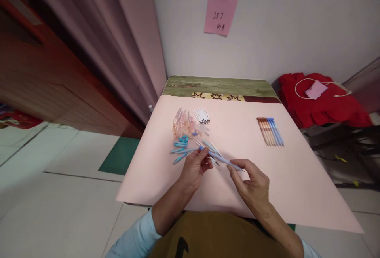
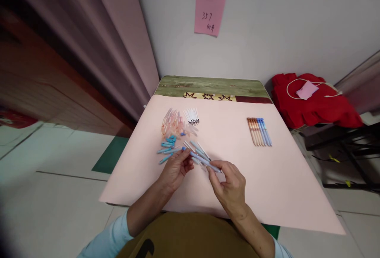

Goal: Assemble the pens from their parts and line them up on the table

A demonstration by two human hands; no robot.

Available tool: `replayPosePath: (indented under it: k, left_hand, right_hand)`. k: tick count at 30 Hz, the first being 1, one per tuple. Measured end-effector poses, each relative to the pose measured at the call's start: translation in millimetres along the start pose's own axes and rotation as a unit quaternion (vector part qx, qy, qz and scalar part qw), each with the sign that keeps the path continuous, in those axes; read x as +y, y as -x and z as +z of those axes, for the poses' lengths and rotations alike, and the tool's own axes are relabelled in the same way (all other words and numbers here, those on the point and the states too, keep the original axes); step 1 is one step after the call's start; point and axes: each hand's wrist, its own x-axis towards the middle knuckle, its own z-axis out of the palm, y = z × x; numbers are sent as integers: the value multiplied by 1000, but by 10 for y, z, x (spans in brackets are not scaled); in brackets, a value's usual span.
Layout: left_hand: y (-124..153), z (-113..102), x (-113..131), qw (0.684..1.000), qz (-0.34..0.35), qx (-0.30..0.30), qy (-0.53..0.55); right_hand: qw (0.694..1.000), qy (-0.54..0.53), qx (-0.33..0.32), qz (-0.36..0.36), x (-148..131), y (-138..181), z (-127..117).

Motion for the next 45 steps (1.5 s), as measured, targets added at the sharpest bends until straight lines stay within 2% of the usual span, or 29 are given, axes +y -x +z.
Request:
replayPosePath:
  k: [6, 13, 22, 26, 30, 35, 41, 45]
  left_hand:
    - [14, 4, -3, 1000, 0, 6, -4]
    - [27, 37, -28, 1000, -4, -2, -12]
    - [47, 62, -77, 999, 24, -2, -26]
    - [35, 76, -62, 999, 40, 13, -29]
    - [22, 84, -30, 998, 46, 17, -40]
    - [32, 82, -45, 998, 36, -10, -50]
    - [49, 88, -123, 998, 33, -45, -42]
    - [70, 98, -172, 999, 9, -26, -24]
  right_hand:
    - [1000, -12, 1, -18, 6, 40, 1]
    - [1000, 5, 3, 2, 44, 35, 4]
    - [997, 50, -55, 35, 108, 57, 28]
    - [996, 20, -70, 54, 67, 54, 36]
    - [997, -11, -56, 60, 32, 65, 40]
    - [998, 9, -41, 56, 60, 76, 32]
    - [994, 26, -83, 72, 84, 81, 10]
    - [986, -15, -107, 127, 63, 92, 20]
